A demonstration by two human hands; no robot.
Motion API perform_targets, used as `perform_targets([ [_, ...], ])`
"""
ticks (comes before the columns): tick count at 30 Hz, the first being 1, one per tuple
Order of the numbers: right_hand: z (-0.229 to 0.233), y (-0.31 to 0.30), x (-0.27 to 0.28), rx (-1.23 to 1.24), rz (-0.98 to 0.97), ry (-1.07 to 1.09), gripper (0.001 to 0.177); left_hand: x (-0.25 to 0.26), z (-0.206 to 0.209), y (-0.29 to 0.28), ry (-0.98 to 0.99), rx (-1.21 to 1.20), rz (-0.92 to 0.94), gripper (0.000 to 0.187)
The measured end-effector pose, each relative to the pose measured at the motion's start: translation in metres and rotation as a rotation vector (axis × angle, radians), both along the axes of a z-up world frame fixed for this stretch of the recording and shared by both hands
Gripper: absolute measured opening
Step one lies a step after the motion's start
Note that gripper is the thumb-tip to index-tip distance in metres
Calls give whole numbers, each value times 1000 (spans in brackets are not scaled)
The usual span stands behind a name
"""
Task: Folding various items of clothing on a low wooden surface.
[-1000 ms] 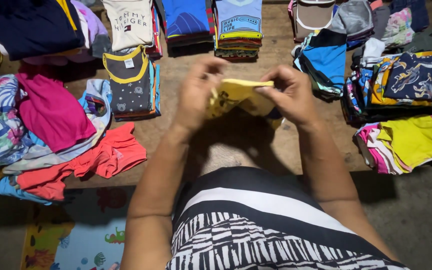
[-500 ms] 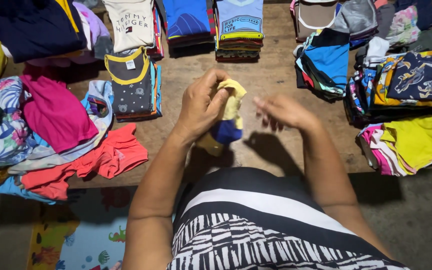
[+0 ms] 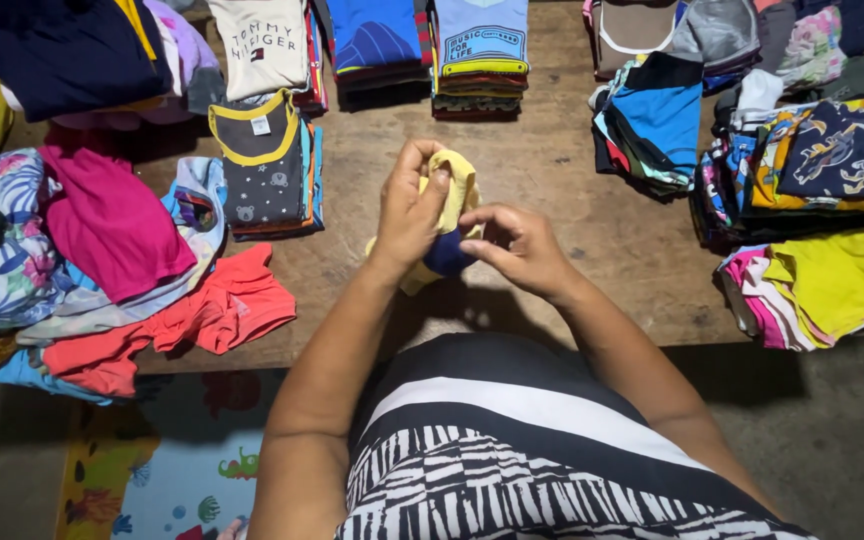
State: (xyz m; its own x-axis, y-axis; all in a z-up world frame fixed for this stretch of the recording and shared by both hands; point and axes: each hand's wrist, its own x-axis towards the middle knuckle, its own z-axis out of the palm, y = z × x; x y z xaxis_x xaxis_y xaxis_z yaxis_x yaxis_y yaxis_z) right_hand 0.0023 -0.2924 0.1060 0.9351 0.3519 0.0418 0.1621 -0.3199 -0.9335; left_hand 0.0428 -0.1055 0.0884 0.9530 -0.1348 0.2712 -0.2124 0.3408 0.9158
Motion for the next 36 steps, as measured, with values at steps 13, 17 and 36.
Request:
perform_targets([
  [13,-32,4,12,339,153,-125,25,-5,15,-6,-102,350,286,11],
  [17,-15,7,11,493,130,131,40,-2,17,-2,-295,520,371,16],
  [36,74,-71,10,-879,-290,-818,20,-2,68,62,-368,757,182,30],
])
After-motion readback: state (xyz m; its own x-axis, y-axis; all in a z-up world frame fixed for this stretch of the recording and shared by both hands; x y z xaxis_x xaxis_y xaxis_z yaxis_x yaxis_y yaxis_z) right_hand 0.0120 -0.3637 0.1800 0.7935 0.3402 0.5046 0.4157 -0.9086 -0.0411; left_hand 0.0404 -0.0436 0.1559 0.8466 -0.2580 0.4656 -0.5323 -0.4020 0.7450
